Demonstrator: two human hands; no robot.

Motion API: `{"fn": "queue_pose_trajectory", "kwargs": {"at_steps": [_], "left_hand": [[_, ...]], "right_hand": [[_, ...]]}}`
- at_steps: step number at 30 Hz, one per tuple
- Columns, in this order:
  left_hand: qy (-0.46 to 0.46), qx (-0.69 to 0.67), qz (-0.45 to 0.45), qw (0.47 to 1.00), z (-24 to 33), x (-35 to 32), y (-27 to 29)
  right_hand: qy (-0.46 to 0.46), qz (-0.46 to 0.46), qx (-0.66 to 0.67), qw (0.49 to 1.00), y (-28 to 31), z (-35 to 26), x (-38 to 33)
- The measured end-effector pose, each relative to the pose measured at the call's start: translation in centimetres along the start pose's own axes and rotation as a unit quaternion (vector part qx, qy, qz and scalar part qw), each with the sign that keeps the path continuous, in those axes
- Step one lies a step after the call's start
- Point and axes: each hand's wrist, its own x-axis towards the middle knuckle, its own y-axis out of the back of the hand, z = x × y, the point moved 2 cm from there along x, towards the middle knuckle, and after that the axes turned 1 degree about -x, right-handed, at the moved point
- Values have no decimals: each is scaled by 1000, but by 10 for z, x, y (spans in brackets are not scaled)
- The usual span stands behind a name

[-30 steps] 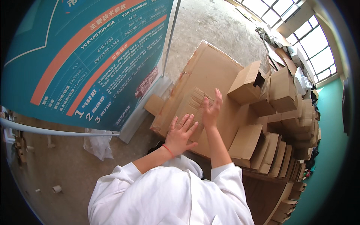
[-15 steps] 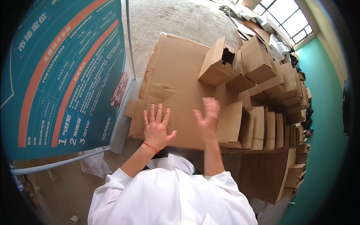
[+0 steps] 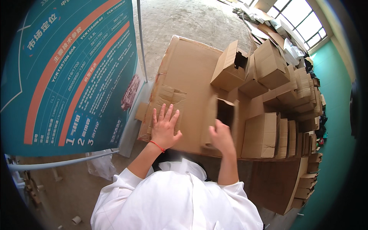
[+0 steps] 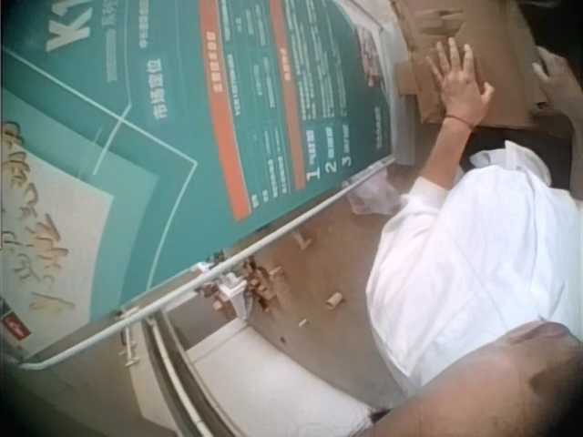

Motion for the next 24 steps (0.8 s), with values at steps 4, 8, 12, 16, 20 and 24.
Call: {"fn": "queue_pose_trajectory", "kwargs": {"at_steps": [4,8,12,16,20,24], "left_hand": [[25,-95,39,994,0,2,1],[52,-176,44,982,2,8,3],[78,-190,40,978,8,12,0],[77,-188,45,978,9,9,-7],[78,-198,72,975,20,16,-9],[70,-184,38,980,18,19,-8]], "right_hand": [[66,-96,54,992,-42,-50,7],[115,-131,70,982,-55,-56,7],[72,-237,104,963,-42,-44,7],[119,-258,176,942,-29,-27,1],[95,-269,140,948,-34,-20,2],[141,-265,29,953,-22,-24,-6]]}}
